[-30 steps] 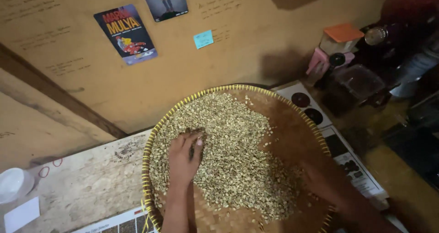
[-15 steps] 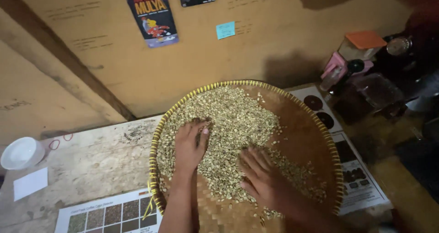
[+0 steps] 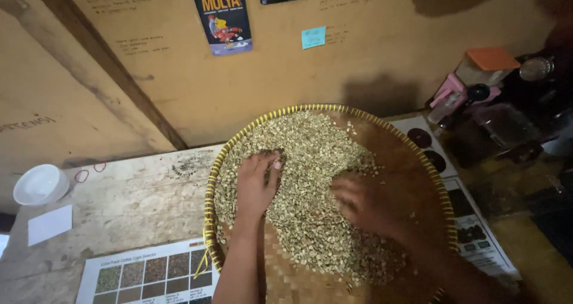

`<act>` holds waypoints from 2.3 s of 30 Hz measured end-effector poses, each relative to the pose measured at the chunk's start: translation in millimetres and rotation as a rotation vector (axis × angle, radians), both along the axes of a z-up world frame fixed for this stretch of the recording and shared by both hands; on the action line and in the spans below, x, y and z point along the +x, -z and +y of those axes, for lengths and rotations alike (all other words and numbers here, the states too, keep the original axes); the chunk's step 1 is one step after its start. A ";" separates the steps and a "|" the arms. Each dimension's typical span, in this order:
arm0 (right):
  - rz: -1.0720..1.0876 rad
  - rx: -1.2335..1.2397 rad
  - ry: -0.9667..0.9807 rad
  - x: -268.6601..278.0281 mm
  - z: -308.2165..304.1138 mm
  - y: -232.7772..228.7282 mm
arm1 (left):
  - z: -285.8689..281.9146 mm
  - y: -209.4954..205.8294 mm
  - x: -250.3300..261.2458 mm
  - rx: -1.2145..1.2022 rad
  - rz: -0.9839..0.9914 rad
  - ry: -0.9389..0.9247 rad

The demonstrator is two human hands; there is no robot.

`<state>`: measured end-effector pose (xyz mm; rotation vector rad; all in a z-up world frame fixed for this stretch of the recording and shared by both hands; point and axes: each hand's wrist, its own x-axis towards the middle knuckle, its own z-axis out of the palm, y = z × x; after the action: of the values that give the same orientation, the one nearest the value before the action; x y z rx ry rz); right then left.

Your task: Sorting green coffee beans by hand in a woven tray to remove defects

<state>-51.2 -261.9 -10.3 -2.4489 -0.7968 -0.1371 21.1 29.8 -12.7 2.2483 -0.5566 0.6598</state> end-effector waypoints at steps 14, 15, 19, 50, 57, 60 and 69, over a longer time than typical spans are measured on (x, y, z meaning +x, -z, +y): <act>0.018 -0.168 0.068 76.0 70.4 -39.1 | 11.8 -2.5 3.5 -0.024 0.038 -0.137; 0.017 -0.166 0.074 65.5 72.2 -45.9 | 12.4 -2.5 3.3 -0.021 0.037 -0.131; 0.174 -0.073 -0.198 28.2 72.2 -66.8 | 10.8 -11.0 0.8 0.004 0.076 -0.149; 0.176 -0.051 -0.461 59.8 96.7 -30.5 | 21.2 7.2 14.6 -0.003 -0.011 -0.422; 0.155 -0.116 -0.532 12.7 39.0 -24.8 | 15.3 -1.0 8.0 0.053 0.107 -0.285; 0.012 -0.049 -0.277 -23.9 36.7 -40.4 | 3.5 -11.4 0.0 0.168 0.325 -0.211; -0.240 -0.290 -0.293 -29.8 16.3 -8.3 | -24.0 -26.7 -19.3 0.241 0.352 0.213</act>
<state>-81.0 -245.6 -2.0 -2.5765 -1.3547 -0.2210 1.8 5.7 14.0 2.4092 -0.7125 0.0876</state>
